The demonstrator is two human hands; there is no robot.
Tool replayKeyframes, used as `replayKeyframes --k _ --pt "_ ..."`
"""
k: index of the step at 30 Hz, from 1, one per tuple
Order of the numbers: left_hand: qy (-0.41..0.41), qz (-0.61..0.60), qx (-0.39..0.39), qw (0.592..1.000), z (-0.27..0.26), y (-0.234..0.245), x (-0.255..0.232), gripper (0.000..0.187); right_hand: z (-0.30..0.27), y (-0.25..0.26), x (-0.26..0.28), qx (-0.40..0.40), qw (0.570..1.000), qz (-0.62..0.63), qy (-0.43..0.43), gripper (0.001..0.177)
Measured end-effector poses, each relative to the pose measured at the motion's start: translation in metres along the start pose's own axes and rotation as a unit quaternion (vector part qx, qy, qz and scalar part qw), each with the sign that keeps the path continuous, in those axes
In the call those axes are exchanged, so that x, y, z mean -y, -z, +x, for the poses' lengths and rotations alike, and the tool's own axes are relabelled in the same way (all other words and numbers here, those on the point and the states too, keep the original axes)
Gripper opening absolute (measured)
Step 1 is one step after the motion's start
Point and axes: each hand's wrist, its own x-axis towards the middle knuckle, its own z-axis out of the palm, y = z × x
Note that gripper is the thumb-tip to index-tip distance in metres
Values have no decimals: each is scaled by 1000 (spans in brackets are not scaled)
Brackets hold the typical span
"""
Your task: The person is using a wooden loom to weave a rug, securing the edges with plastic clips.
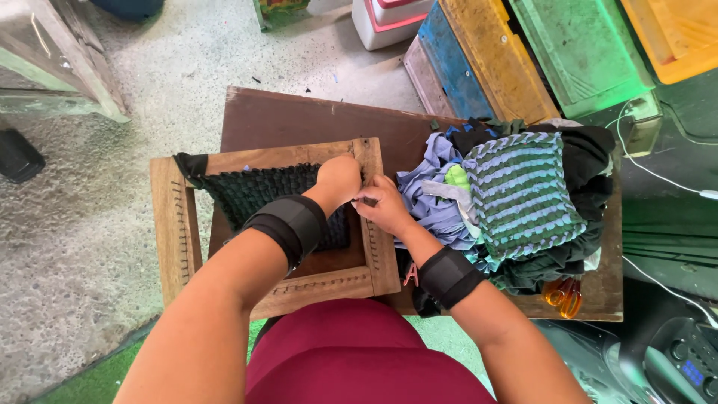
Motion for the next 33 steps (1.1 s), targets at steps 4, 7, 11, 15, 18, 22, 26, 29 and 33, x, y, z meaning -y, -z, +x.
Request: replayKeyframes --k 4,7,11,15,18,22,26,29,33 --pt "-2 -25 2 1000 -3 14 1 22 -1 0 -2 -6 1000 14 19 13" --pt "-11 -40 28 999 -3 26 0 21 -2 -1 -5 -18 999 15 45 14" --pt "-6 -38 57 998 2 32 -3 21 -1 0 -5 -14 999 20 27 13" --pt "-17 12 95 995 2 38 -8 24 -2 0 -6 -8 999 40 20 13" --pt "-50 51 83 994 14 23 2 23 -3 -4 -12 -20 999 28 34 14" --pt "-49 50 73 995 9 31 0 21 -3 0 -6 -4 999 49 4 12" --pt "-44 -22 64 997 12 28 5 21 -2 -1 -8 -18 999 41 21 12" --pt "-45 -10 95 994 11 31 -2 22 -2 -2 -10 -21 998 47 33 13" --pt "-30 28 125 991 18 13 -1 24 -2 1 -5 -23 998 48 40 13"
